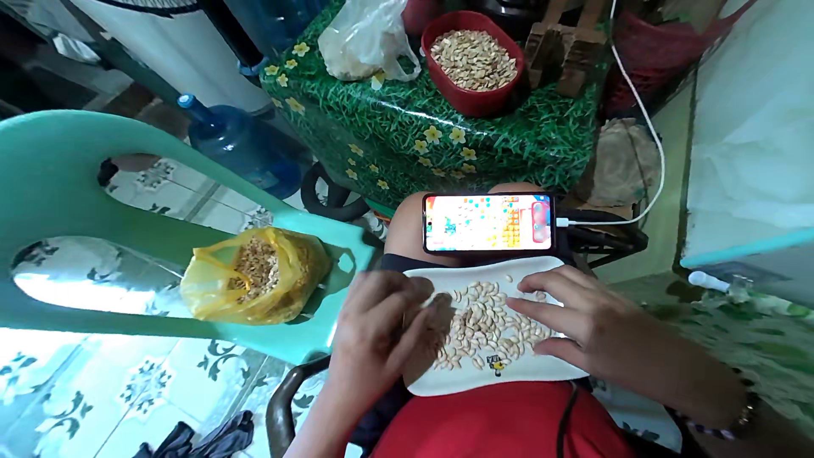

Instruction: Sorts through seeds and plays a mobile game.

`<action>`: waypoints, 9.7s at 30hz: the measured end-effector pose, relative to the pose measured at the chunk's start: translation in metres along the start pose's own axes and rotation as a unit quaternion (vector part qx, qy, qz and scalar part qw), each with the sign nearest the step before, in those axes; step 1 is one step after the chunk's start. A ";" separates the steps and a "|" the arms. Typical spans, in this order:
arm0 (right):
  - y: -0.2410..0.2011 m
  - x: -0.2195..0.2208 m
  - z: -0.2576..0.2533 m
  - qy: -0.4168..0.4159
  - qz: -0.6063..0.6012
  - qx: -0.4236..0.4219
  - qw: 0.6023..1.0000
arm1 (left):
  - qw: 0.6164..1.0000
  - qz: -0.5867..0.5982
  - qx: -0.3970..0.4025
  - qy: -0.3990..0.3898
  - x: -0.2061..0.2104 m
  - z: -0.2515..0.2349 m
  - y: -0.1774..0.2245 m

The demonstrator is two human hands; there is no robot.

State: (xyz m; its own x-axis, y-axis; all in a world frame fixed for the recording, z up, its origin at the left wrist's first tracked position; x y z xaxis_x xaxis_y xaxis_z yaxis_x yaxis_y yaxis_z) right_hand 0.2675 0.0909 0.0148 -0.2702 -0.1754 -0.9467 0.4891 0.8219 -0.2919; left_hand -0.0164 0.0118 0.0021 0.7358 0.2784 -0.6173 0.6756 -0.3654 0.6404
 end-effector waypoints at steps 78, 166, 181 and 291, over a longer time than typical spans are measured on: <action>-0.010 -0.002 -0.004 -0.009 -0.018 -0.036 0.999 | 0.880 0.386 -0.274 0.026 0.022 0.034 -0.006; -0.011 0.008 -0.020 0.097 -0.096 -0.079 0.987 | 0.881 0.386 -0.274 0.024 0.023 0.035 -0.006; 0.027 -0.026 -0.069 0.222 0.031 0.063 0.973 | 0.879 0.388 -0.278 0.026 0.024 0.034 -0.005; 0.030 -0.014 -0.083 0.200 0.017 0.085 0.976 | 0.879 0.391 -0.273 0.028 0.024 0.035 -0.006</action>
State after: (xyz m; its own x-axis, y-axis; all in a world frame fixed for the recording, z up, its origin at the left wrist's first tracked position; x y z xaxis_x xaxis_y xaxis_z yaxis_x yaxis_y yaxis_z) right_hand 0.2177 0.1633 0.0309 -0.5378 0.1038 -0.8367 0.6244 0.7158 -0.3125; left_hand -0.0041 -0.0101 -0.0327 0.9759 0.1809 0.1222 -0.1264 0.0120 0.9919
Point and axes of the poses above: each hand's wrist, its own z-axis away from the middle knuckle, its own x-axis out of the palm, y = z × x, the point moved 2 cm from there along -z, towards the middle knuckle, and after that the axes turned 4 degrees about z, right-handed, at the moved point
